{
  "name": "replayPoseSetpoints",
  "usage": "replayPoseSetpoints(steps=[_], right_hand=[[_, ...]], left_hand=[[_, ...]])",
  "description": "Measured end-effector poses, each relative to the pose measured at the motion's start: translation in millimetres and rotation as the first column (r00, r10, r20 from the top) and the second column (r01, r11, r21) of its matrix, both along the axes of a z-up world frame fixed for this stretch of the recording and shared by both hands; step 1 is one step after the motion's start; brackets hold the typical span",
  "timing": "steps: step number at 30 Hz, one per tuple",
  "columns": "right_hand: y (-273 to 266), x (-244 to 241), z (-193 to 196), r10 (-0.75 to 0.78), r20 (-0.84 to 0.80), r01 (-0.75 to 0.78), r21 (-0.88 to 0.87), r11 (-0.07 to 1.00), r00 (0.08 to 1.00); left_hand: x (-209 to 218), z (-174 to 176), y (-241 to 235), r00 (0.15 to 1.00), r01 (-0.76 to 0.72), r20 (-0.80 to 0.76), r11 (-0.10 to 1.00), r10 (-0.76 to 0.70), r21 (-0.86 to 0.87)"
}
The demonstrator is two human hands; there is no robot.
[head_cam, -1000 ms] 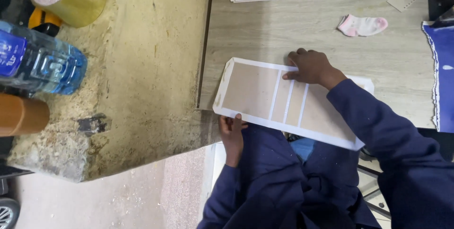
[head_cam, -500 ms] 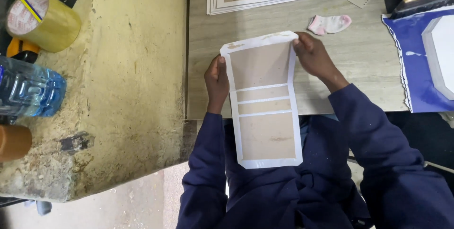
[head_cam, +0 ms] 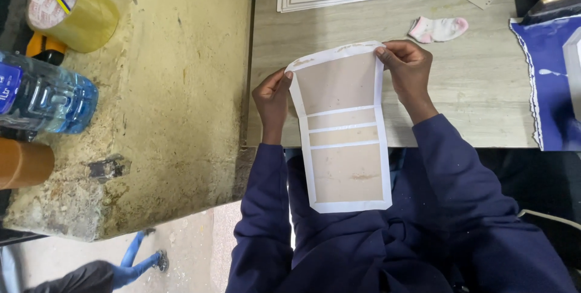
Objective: Assembling paper folders by applying adhesive with a sponge and folding the edges manually.
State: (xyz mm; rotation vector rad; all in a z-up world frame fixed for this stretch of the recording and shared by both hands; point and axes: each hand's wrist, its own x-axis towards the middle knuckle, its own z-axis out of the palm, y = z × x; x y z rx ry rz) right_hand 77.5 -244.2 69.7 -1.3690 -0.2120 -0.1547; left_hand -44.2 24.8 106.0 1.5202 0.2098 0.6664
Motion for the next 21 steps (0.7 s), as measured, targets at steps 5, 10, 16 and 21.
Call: replayPoseSetpoints(steps=[5, 10, 16, 21], right_hand=[[5.5, -1.9, -4.2, -0.05, 0.069, 0.052, -0.034, 0.998, 0.996], [-6.0, 2.3, -11.2, 0.137, -0.008, -0.137, 0.048, 0.989, 0.99], [-14.0, 28.1, -55.1, 0.346, -0.245, -0.271, 0.293, 0.917, 0.906], [-10.2, 24.1, -46.3, 0.185, -0.128, -0.181, 0.039, 0.983, 0.974]], left_hand=[[2.5, -7.3, 1.0, 0.999, -0.022, -0.037, 1.0, 0.021, -0.019], [2.9, -12.5, 12.7, 0.997, -0.026, -0.073, 0.998, 0.022, -0.056], [3.3, -24.8, 19.4, 0.994, 0.029, -0.101, 0.988, -0.045, -0.153], [5.6, -37.2, 24.5, 0.992, 0.099, -0.063, 0.985, -0.109, -0.143]])
